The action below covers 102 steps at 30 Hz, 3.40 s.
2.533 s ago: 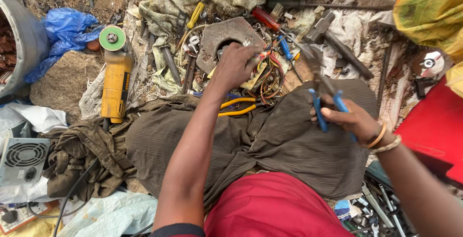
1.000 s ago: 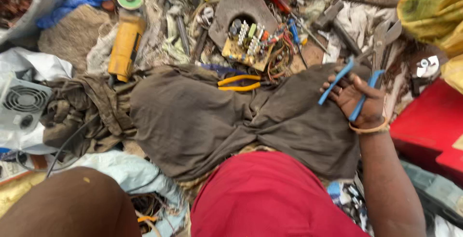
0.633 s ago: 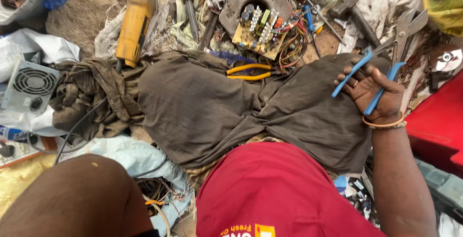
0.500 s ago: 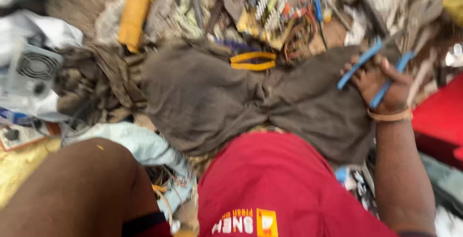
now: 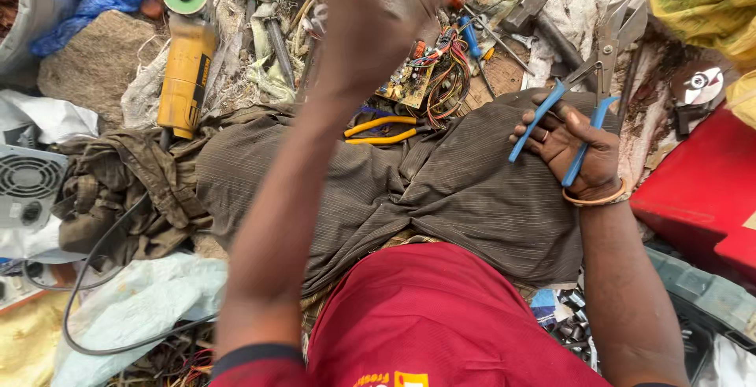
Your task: The person disassembles a power supply unit using pliers and a hammer. They remove the metal casing, cut and pull wires, and separate internal components on the ground.
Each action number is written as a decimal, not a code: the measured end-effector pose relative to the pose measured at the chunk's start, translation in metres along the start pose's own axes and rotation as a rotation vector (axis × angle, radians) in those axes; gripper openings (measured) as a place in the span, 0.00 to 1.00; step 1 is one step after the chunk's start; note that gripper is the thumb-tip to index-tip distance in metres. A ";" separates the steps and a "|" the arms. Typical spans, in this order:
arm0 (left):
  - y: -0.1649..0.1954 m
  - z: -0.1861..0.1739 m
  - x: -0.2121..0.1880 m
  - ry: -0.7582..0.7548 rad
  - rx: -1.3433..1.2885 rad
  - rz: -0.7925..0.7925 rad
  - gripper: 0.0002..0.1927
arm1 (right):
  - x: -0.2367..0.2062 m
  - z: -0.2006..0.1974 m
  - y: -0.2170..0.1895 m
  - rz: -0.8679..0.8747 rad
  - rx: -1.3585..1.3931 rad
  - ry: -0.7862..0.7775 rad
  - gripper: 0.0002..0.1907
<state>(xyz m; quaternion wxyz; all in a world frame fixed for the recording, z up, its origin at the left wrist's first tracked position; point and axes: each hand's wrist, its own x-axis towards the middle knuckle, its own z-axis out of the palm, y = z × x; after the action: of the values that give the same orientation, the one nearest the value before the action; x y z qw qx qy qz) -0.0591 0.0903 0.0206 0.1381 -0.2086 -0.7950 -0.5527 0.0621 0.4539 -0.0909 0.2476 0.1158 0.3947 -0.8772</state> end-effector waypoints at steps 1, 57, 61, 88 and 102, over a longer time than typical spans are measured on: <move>-0.038 0.031 -0.015 -0.090 0.243 -0.011 0.34 | 0.000 -0.001 0.001 0.004 0.010 -0.001 0.34; -0.237 0.066 -0.069 0.311 -0.464 -0.996 0.43 | 0.023 0.145 0.036 0.379 -0.938 0.031 0.31; -0.238 0.072 -0.077 0.227 -0.606 -0.970 0.36 | 0.031 0.158 0.037 0.469 -0.783 0.075 0.36; -0.167 0.104 -0.106 0.448 -0.887 -0.585 0.20 | 0.043 0.202 -0.002 0.733 -0.620 0.378 0.32; -0.165 0.104 -0.103 0.495 -0.894 -0.605 0.20 | 0.067 0.223 -0.026 0.902 -0.937 0.476 0.33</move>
<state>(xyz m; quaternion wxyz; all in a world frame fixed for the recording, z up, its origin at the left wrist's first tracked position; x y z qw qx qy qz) -0.0477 0.1199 -0.1975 0.0547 0.1243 -0.4531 -0.8810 -0.0102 0.2782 0.0464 0.5189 0.3387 0.6888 -0.3762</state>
